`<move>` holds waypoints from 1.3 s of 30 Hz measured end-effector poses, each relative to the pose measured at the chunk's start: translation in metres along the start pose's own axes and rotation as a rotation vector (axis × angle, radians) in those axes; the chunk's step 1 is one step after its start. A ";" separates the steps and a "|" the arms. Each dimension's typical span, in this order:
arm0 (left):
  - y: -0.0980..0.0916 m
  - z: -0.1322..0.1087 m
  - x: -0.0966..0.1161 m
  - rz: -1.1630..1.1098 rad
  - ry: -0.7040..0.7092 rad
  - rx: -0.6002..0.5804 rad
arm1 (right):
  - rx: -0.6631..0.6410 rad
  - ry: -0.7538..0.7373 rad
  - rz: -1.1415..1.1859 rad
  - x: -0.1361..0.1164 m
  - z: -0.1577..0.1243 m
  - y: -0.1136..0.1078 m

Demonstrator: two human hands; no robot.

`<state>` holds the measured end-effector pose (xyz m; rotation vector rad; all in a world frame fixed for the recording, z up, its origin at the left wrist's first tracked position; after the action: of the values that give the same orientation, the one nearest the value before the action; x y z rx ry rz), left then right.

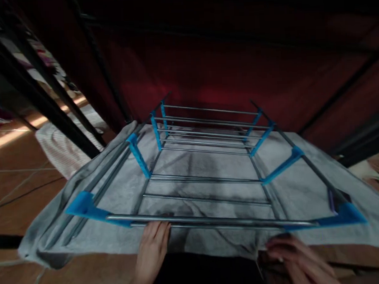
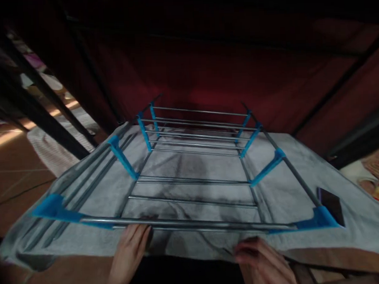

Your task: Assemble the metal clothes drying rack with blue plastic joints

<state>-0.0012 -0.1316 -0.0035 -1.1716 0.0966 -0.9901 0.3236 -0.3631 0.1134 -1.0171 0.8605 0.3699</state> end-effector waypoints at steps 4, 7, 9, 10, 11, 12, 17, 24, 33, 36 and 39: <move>0.027 0.032 0.001 -0.058 0.040 -0.244 | 0.126 -0.195 -0.171 -0.037 0.084 -0.049; 0.038 0.039 -0.013 -0.094 0.036 -0.274 | 0.073 -0.079 -0.130 -0.029 0.140 -0.064; 0.041 0.039 -0.027 -0.111 0.051 -0.264 | -0.085 -0.038 -0.133 -0.018 0.166 -0.062; 0.043 0.039 -0.033 -0.114 0.065 -0.250 | -0.179 -0.033 -0.151 -0.013 0.175 -0.058; 0.044 0.040 -0.040 -0.112 0.080 -0.229 | -0.276 -0.034 -0.184 -0.009 0.183 -0.052; 0.045 0.042 -0.045 -0.106 0.091 -0.202 | -0.365 -0.040 -0.230 -0.006 0.189 -0.045; 0.057 0.062 -0.057 -0.024 0.099 -0.185 | -0.685 -0.110 -0.546 0.007 0.213 0.020; 0.053 0.076 -0.046 0.068 0.013 -0.366 | -0.831 -0.169 -0.862 0.039 0.228 0.122; 0.040 0.090 -0.016 0.181 0.030 -0.443 | -0.751 -0.283 -0.918 0.055 0.221 0.190; 0.044 0.095 -0.011 0.230 0.030 -0.429 | -0.763 -0.288 -0.929 0.057 0.223 0.197; 0.049 0.102 -0.011 0.257 0.004 -0.461 | -0.784 -0.282 -0.941 0.059 0.226 0.194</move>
<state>0.0758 -0.0486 -0.0027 -1.5316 0.4877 -0.7601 0.3395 -0.0786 0.0095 -1.9038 -0.1155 0.0146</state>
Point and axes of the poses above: each hand's wrist, its own z-axis towards the middle knuckle, its own y-axis out of the palm, x = y × z, the point moved 3 cm from there along z, towards the middle knuckle, and after that the axes turned 2 degrees about -z, right-handed, at the moved point
